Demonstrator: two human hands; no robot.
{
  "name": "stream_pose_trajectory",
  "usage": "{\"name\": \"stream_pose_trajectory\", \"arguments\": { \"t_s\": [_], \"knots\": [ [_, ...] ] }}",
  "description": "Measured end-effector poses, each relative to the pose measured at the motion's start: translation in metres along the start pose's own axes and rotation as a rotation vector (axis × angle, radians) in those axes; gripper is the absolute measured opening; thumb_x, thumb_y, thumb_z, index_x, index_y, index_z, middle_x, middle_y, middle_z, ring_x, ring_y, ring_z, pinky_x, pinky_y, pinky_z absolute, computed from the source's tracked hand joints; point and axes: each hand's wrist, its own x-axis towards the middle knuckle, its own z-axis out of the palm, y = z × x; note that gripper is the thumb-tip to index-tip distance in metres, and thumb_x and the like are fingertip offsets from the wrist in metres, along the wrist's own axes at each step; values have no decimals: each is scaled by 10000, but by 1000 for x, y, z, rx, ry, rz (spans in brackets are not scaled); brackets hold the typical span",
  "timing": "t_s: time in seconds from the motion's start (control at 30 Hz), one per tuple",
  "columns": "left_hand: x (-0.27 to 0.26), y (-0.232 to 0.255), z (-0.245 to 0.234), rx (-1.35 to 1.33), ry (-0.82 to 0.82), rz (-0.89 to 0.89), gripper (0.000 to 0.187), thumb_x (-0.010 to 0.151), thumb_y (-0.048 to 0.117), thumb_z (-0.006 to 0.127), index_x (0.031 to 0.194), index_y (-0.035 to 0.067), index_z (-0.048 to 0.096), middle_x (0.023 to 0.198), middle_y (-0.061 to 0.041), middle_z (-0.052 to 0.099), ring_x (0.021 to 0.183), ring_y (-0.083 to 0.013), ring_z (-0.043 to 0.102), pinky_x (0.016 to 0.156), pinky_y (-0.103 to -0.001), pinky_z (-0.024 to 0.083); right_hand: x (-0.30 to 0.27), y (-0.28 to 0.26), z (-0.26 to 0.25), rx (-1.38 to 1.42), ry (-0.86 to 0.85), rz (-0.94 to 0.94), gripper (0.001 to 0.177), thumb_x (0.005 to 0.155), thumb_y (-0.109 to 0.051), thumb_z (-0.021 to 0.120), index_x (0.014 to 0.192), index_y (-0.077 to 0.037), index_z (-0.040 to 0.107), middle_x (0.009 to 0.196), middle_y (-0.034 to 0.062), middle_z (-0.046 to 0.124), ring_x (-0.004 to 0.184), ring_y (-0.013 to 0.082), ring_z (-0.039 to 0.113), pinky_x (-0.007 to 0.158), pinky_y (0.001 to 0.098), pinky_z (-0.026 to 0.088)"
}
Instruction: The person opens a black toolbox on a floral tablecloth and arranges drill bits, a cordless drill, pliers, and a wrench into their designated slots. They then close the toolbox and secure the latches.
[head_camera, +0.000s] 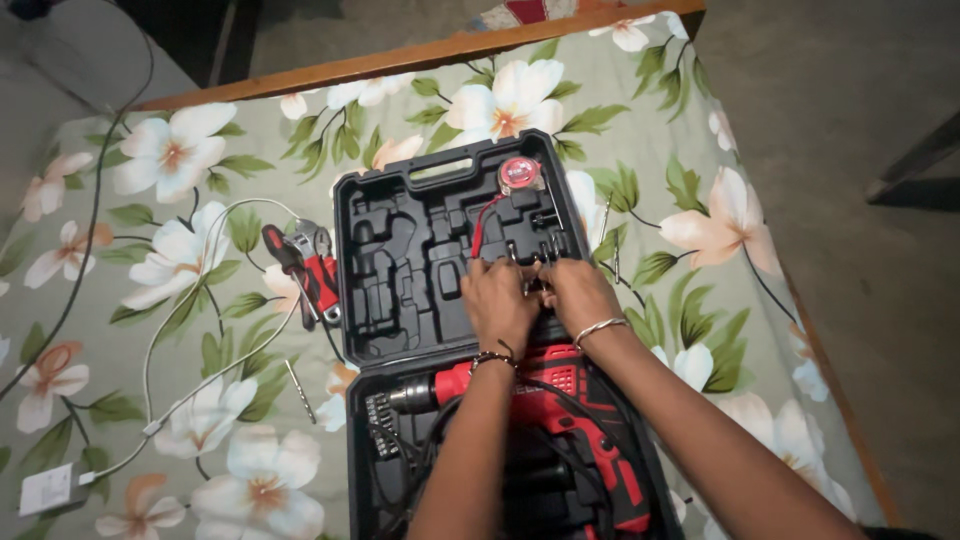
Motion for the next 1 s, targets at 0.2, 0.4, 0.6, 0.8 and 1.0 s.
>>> {"name": "stream_pose_trajectory", "arguments": {
  "t_s": [0.2,0.4,0.6,0.8,1.0],
  "knots": [
    [-1,2,2,61,-19,-2,295,674,284,886,958,223,835,985,-28,736,1030,-272,578,866,-424,429,-2,-2,-5,71,54,3,267,777,-22,758,1039,-69,782,889,187,729,805,338,734,720,444,573],
    [-4,-1,10,39,33,24,300,691,235,862,989,231,832,1029,-12,733,1015,-277,575,878,-423,416,1,5,-2,158,4,81,298,744,-64,789,1040,-98,777,855,138,753,746,265,763,714,384,596],
    [-17,4,12,-120,77,-66,467,698,134,818,1149,244,772,1109,17,725,1049,-256,576,930,-415,389,6,16,2,210,31,90,413,728,-66,811,1129,-137,739,757,103,760,710,261,751,693,382,587],
    [-15,1,13,-207,77,-105,543,670,166,839,1198,223,722,1085,16,724,1080,-255,577,982,-422,365,8,18,4,102,46,85,409,722,-123,861,1095,-104,693,750,107,754,725,293,731,676,425,558],
    [-18,-14,24,-249,186,-47,434,752,214,826,1178,253,756,1059,4,724,1092,-235,597,1011,-410,382,-3,27,1,344,-24,43,357,748,-64,774,1095,-95,695,831,85,775,746,221,787,693,340,620]
  ]
}}
